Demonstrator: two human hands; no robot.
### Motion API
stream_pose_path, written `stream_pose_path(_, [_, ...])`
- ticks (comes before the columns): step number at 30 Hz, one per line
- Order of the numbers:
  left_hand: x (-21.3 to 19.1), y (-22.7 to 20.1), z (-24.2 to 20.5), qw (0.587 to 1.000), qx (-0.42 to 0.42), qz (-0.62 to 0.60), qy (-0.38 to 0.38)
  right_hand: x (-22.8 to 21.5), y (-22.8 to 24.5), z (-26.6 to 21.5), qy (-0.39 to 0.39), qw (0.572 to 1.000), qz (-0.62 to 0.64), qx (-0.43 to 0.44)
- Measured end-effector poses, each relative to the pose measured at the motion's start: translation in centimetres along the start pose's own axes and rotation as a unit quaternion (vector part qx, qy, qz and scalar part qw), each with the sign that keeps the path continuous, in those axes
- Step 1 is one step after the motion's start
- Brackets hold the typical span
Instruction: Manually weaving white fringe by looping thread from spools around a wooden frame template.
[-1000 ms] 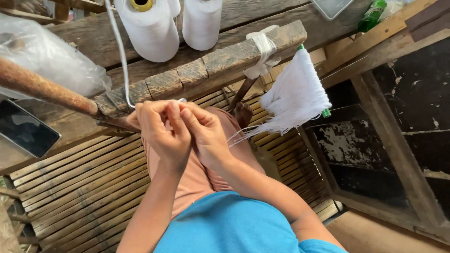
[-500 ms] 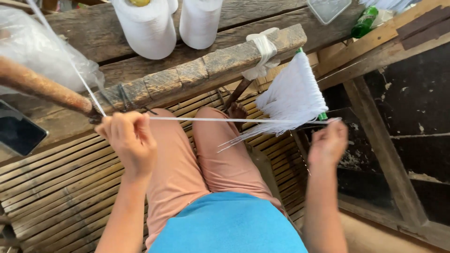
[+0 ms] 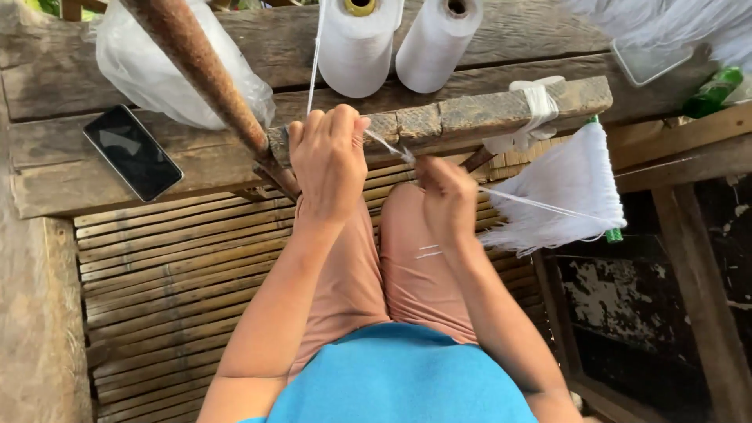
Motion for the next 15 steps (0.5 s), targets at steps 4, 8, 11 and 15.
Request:
stream_pose_path(4, [-0.1,0.3,0.6,0.999,-0.03,-0.022,0.027,2.5,-0.3,-2.1,0.058,0.935,0.287,0.199])
stream_pose_path(8, [-1.8,-2.7,0.0,0.98,-0.075,-0.185,0.015,1.5,3.4,-1.8,0.099,0.729,0.549,0.397])
stream_pose_path(11, [-2.0,-5.5,-3.0,0.972,-0.111,-0.204,-0.035,2.7,4.1,-3.0,-0.032,0.615,0.665,0.422])
stream_pose_path(15, [-2.3,-7.1,-5.0,0.959,-0.133,-0.245,-0.055,-0.5,4.4,-2.2,-0.126,0.614,0.683,0.374])
Point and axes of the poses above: each hand's wrist, its own z-axis towards the middle knuckle, its own x-axis out of the palm, y = z × x, the point moved 6 cm from there along z, towards the middle knuckle, and after that the axes turned 2 degrees about -y, right-handed, at the moved point
